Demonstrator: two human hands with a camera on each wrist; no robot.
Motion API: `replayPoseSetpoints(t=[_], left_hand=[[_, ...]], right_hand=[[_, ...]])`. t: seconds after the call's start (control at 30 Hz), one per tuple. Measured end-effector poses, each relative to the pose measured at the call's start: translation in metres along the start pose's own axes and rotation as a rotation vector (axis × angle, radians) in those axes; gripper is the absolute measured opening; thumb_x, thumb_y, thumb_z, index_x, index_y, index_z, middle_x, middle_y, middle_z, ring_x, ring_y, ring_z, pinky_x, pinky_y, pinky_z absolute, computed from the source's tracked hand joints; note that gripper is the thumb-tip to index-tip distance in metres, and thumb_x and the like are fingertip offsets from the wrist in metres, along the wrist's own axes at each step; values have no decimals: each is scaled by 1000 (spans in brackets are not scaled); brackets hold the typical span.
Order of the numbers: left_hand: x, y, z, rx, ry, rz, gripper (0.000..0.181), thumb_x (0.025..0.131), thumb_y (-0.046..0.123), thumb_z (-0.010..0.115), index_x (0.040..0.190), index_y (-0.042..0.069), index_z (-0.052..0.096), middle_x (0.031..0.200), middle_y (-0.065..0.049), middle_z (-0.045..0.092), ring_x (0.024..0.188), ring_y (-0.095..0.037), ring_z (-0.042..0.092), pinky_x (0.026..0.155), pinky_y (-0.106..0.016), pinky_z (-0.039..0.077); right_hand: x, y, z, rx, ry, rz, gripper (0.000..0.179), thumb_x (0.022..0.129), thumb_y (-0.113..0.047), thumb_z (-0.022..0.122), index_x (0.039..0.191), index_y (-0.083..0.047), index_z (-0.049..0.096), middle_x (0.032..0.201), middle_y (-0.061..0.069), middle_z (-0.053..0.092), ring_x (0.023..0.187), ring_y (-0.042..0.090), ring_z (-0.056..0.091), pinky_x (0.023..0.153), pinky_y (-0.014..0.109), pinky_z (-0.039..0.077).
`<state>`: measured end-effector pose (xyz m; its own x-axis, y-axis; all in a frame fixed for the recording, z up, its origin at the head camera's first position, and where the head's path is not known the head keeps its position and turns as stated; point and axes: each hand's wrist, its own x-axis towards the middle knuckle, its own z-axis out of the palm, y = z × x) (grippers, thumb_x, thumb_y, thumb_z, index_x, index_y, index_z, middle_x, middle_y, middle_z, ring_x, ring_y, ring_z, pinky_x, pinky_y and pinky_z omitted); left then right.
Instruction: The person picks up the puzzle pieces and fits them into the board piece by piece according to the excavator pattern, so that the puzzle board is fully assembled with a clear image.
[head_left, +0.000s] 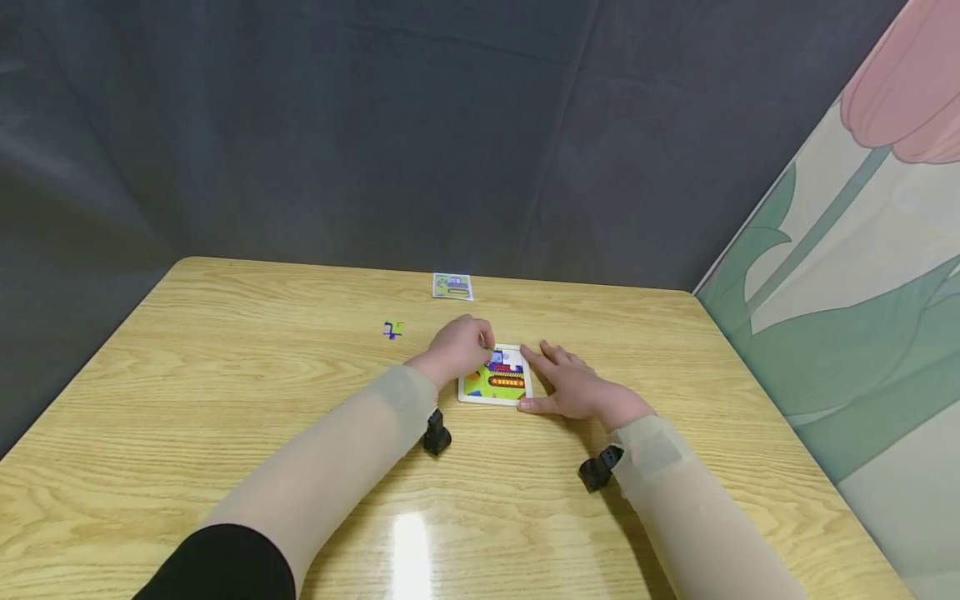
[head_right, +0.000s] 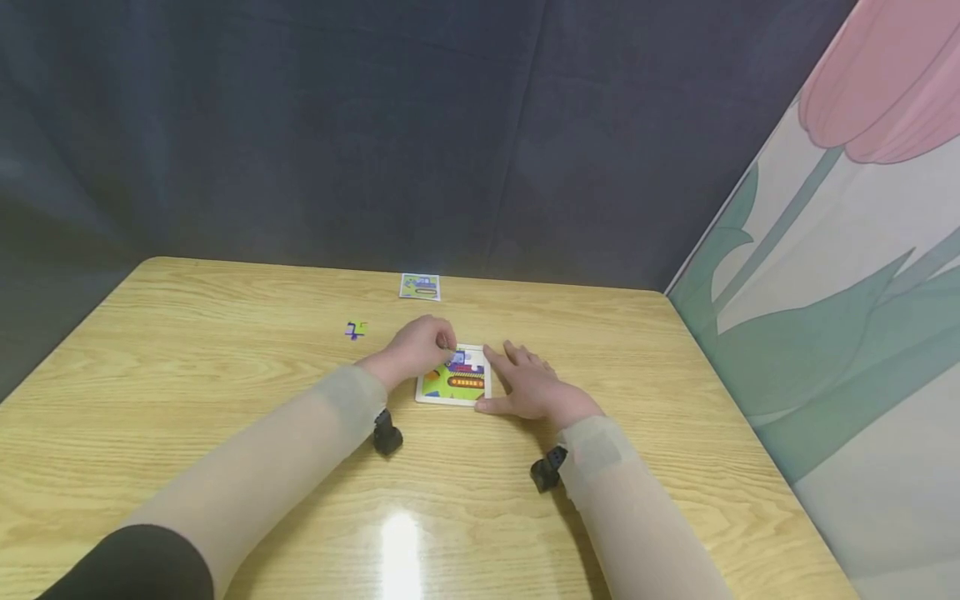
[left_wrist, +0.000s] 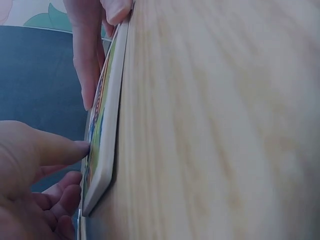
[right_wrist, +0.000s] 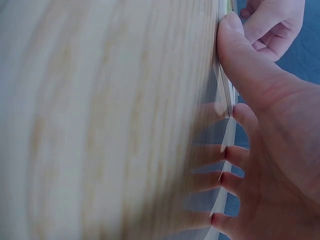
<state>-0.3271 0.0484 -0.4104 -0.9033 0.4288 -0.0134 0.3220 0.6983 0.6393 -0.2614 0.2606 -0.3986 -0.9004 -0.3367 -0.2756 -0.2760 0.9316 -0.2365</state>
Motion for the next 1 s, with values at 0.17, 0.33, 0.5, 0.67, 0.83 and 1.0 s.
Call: replayPoseSetpoints(t=[0.17, 0.33, 0.5, 0.67, 0.83, 1.0], left_hand=[[-2, 2, -2, 80, 9, 27, 12, 92, 8, 63, 93, 16, 73, 99, -1, 55, 94, -18, 51, 88, -35, 41], [-4, 4, -9, 149, -28, 48, 25, 93, 6, 57, 104, 18, 76, 110, -1, 57, 108, -20, 50, 101, -39, 34], [-6, -4, -20, 138, -107, 74, 34, 97, 6, 50, 116, 20, 74, 125, -2, 59, 125, -24, 46, 109, -43, 27], [-9, -27, -42, 38, -53, 72, 37, 97, 3, 46, 118, 16, 73, 127, -6, 61, 125, -26, 49, 102, -43, 37], [-13, -61, -67, 18, -1, 41, 32, 94, 4, 55, 120, 14, 72, 122, -11, 60, 115, -28, 54, 96, -44, 42], [-20, -86, -84, 65, 21, 17, 38, 89, 5, 61, 126, 12, 68, 123, -16, 57, 113, -33, 54, 96, -50, 38]], right_hand=[[0, -1, 0, 7, -7, 7, 98, 85, -68, 59, 160, -21, 14, 162, 21, 8, 144, 48, 11, 109, 65, 17], [1, 0, -2, 9, -10, 15, 99, 85, -68, 59, 160, -21, 14, 162, 20, 7, 144, 47, 10, 109, 66, 16], [3, 0, -1, 8, -10, 20, 99, 85, -69, 58, 160, -22, 14, 162, 21, 7, 144, 48, 10, 108, 66, 17], [4, -2, 0, 12, -12, 15, 98, 86, -68, 59, 160, -21, 14, 162, 20, 7, 144, 48, 9, 109, 66, 16], [4, -2, 1, 8, -8, 7, 97, 87, -65, 60, 160, -21, 13, 162, 20, 7, 145, 46, 9, 110, 64, 16], [4, -1, 1, 8, -8, 9, 97, 87, -66, 59, 160, -20, 13, 162, 20, 7, 145, 46, 9, 110, 64, 15]])
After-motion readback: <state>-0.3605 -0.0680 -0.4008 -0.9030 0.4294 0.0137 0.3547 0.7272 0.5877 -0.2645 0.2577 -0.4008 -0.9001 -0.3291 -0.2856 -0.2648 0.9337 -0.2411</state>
